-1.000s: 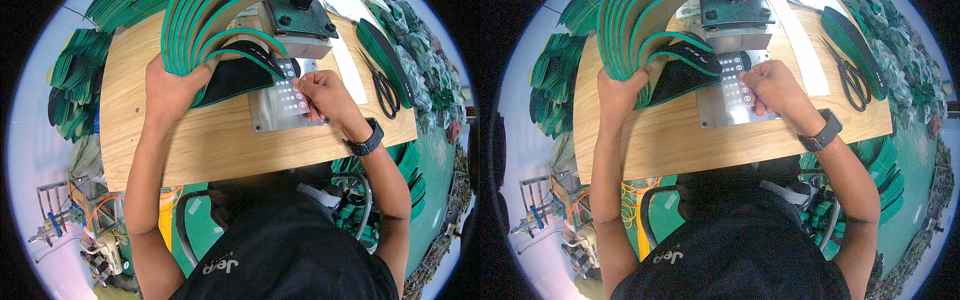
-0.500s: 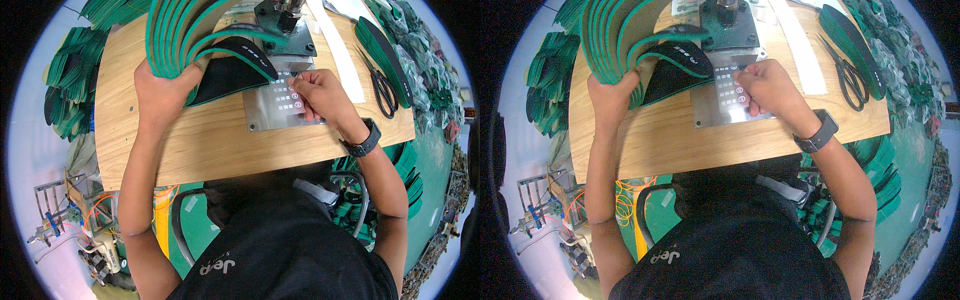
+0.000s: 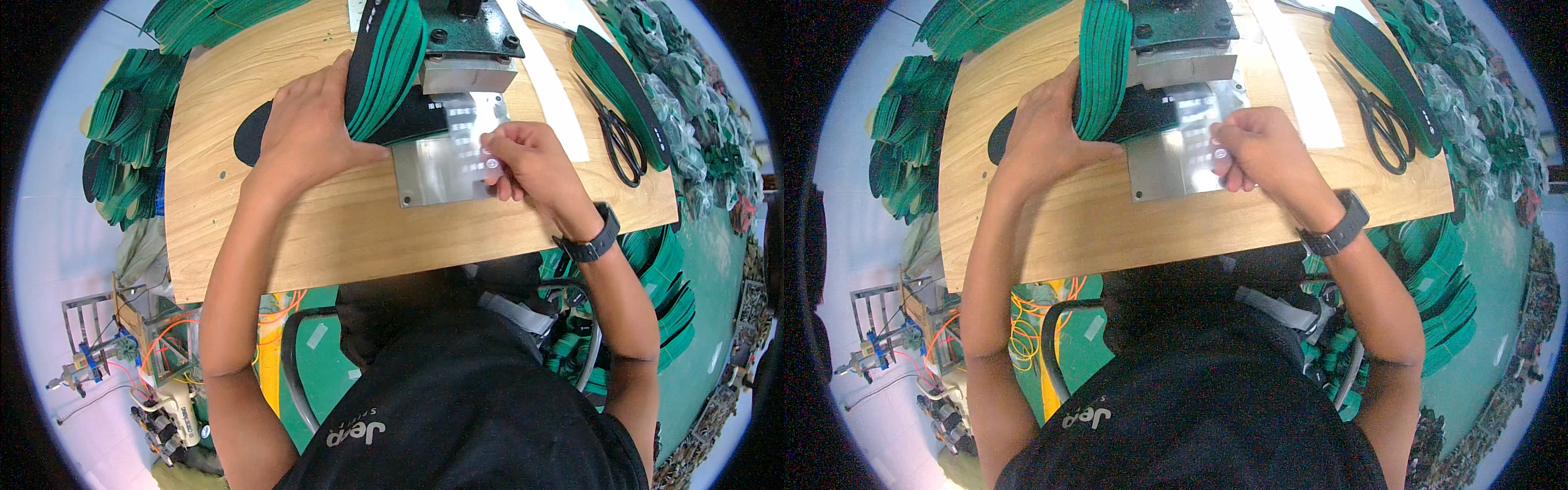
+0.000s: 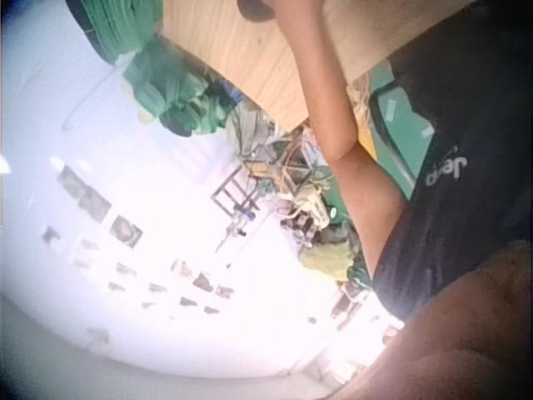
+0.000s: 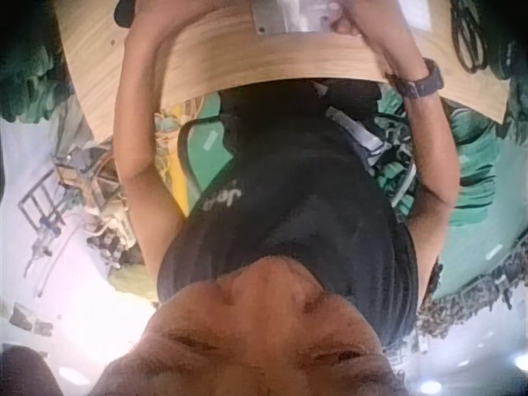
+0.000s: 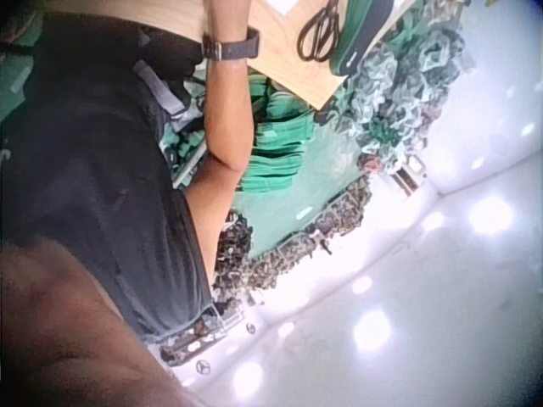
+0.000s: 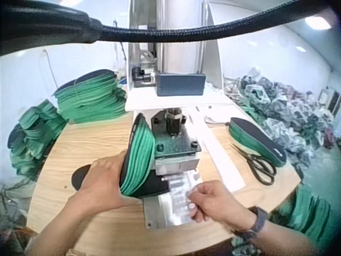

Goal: The person handles stacks of shoe insoles and uses shears to cut a strip of labels. They position each insole and a label under a press machine to attach the label, then gather the insoles into a stack and secure them with a rubber band.

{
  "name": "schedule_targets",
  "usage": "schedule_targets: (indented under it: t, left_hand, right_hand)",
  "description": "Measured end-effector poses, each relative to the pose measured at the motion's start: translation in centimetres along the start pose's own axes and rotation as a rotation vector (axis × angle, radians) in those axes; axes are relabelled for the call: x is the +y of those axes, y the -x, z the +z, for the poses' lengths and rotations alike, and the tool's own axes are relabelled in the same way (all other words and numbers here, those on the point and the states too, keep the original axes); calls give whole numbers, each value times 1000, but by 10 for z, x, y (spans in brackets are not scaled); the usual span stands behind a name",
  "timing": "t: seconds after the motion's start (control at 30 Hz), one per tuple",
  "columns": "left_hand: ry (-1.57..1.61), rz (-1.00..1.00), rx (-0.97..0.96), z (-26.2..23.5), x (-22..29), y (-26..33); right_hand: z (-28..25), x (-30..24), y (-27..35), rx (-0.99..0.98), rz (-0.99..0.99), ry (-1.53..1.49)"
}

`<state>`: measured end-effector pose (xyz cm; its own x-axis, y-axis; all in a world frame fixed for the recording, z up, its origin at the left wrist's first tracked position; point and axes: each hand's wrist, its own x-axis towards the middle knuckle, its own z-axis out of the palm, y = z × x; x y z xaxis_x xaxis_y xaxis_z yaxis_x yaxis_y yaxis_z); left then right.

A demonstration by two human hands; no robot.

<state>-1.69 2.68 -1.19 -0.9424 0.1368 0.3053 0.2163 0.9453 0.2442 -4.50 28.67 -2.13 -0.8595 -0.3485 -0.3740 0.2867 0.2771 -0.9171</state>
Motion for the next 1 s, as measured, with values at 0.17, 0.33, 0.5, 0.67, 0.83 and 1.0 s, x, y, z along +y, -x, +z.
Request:
schedule_targets:
  t: [0.17, 0.33, 0.5, 0.67, 0.83, 1.0]
  left_hand:
    - [21, -23, -64, -5, -3, 0]
    - [166, -19, -24, -13, -2, 0]
    - [553, -252, 89, -15, -12, 3]
    - [678, -317, 212, -27, -13, 14]
    - [752, -338, 242, -25, -17, 16]
    - [763, -314, 251, -24, -17, 15]
  right_hand:
    - [-13, 12, 8, 125, -26, -288]
    - [-11, 7, 3, 117, -50, -264]
    - [6, -7, -7, 36, -25, -46]
    - [19, -14, -11, -32, 45, 166]
    - [18, -15, -14, -43, 56, 212]
    - [15, -15, -14, -53, 64, 197]
